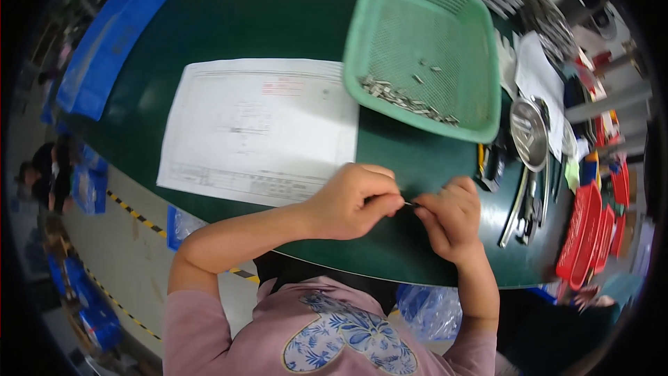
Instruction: Assembling small hardware components by placing a ring onto a metal pin.
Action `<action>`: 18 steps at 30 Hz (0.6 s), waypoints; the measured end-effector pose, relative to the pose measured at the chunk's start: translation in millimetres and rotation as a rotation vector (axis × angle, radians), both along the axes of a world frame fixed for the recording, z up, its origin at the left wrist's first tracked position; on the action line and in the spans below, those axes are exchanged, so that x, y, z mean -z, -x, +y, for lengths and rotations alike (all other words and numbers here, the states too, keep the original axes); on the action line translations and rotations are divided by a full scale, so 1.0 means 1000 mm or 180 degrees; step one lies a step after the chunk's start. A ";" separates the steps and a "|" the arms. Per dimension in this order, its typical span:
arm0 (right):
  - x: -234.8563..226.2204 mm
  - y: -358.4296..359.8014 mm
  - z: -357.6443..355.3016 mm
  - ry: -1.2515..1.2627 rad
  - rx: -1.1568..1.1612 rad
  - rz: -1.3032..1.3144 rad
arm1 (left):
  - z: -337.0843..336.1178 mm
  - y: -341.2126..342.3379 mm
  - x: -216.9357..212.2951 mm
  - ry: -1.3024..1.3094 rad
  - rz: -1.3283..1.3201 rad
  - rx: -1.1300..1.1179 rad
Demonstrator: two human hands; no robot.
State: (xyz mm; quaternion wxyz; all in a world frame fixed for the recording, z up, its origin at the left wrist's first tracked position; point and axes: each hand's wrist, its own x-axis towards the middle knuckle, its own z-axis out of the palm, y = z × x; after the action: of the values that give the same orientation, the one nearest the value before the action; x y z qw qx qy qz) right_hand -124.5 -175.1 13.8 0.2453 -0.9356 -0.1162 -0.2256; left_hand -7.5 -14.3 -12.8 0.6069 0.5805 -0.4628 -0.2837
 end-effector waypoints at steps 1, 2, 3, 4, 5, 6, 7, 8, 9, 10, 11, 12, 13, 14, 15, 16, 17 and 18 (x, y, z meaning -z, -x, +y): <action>0.000 0.000 0.001 0.0011 0.0133 0.0049 | 0.001 0.000 -0.001 0.0011 0.0049 0.0133; 0.001 -0.001 0.001 -0.0382 0.0055 0.0254 | 0.003 -0.002 -0.004 -0.0114 -0.0114 0.0061; 0.002 -0.001 0.000 -0.0796 -0.0045 0.0435 | 0.003 -0.003 -0.006 -0.0249 -0.0293 -0.0035; 0.005 0.000 0.000 -0.0802 0.0047 0.0441 | 0.003 -0.004 -0.006 -0.0244 -0.0280 0.0056; 0.008 0.001 0.000 -0.1191 0.0039 0.0662 | 0.003 -0.005 -0.007 -0.0302 -0.0475 0.0035; 0.009 0.003 -0.002 -0.1587 0.0023 0.0870 | 0.001 -0.005 -0.007 -0.0357 -0.0674 0.0010; 0.009 0.005 -0.003 -0.1601 0.0094 0.0854 | -0.001 -0.004 -0.007 -0.0353 -0.0676 0.0083; 0.010 0.006 -0.004 -0.1807 0.0118 0.0995 | -0.002 -0.003 -0.007 -0.0373 -0.0682 0.0066; 0.010 0.007 -0.005 -0.2015 0.0135 0.1131 | -0.003 -0.003 -0.008 -0.0393 -0.0690 0.0046; 0.009 0.006 -0.006 -0.2035 0.0182 0.1100 | -0.003 -0.004 -0.007 -0.0397 -0.0708 0.0101; 0.008 0.005 -0.006 -0.1590 0.0171 0.0818 | -0.002 -0.005 -0.004 -0.0403 -0.0387 0.0159; 0.008 0.005 -0.006 -0.1139 0.0161 0.0541 | -0.001 -0.005 -0.003 -0.0411 -0.0066 0.0211; 0.009 0.003 -0.006 -0.1156 0.0191 0.0522 | -0.001 -0.004 -0.003 -0.0426 -0.0082 0.0244; 0.009 0.001 -0.005 -0.0859 0.0162 0.0258 | 0.000 -0.003 -0.005 -0.0501 0.0406 0.0267; 0.010 -0.001 -0.005 -0.0559 0.0124 -0.0006 | 0.002 -0.002 -0.006 -0.0573 0.0895 0.0274; 0.010 -0.001 -0.004 -0.0574 0.0103 -0.0028 | 0.002 -0.002 -0.007 -0.0586 0.0873 0.0252; 0.011 -0.001 -0.002 -0.0205 0.0167 -0.0317 | 0.003 -0.001 -0.007 -0.0746 0.1390 0.0343; 0.011 -0.001 -0.001 0.0151 0.0217 -0.0621 | 0.004 0.001 -0.009 -0.0891 0.1905 0.0409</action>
State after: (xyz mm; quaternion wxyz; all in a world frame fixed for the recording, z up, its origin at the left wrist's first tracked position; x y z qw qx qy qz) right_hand -123.1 -175.9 2.8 0.2027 -0.9182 -0.1129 -0.3211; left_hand -8.5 -10.4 -4.3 0.6111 0.5189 -0.2562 -0.5401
